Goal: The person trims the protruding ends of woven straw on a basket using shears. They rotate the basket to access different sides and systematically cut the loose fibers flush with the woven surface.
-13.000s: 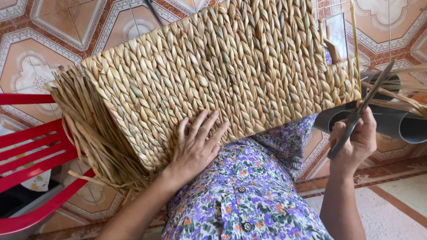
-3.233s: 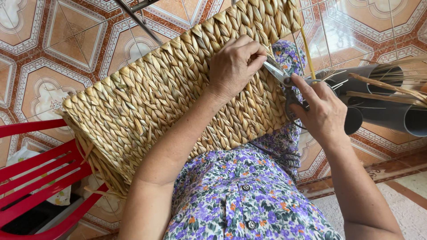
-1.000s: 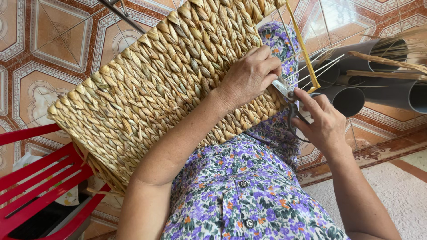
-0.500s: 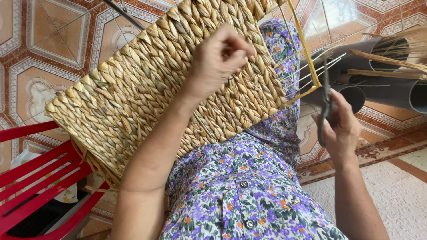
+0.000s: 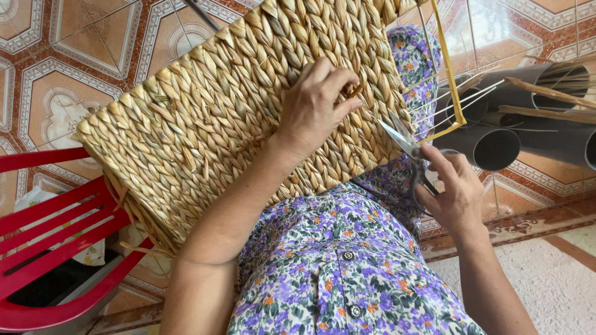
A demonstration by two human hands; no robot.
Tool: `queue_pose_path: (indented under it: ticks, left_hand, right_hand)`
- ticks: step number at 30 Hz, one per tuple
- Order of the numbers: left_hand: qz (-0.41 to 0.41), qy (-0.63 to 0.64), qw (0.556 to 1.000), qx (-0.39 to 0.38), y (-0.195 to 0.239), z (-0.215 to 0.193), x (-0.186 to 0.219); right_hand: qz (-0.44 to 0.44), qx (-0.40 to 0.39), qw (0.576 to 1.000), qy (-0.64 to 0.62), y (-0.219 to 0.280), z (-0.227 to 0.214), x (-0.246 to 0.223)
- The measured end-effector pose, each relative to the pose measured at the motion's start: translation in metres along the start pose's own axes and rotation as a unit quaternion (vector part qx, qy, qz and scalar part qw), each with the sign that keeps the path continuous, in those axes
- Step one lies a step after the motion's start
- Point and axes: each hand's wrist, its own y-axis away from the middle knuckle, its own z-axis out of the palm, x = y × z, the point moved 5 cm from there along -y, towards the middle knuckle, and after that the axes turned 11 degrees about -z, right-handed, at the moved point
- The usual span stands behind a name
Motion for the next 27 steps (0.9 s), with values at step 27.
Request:
queue_pose_path:
  ticks: [27]
  left_hand:
    - [-0.044, 0.164, 0.984, -0.062, -0.008, -0.022, -0.043]
  right_hand:
    - [0.004, -0.067, 0.997, 0.041, -0.048, -0.017, 0.002]
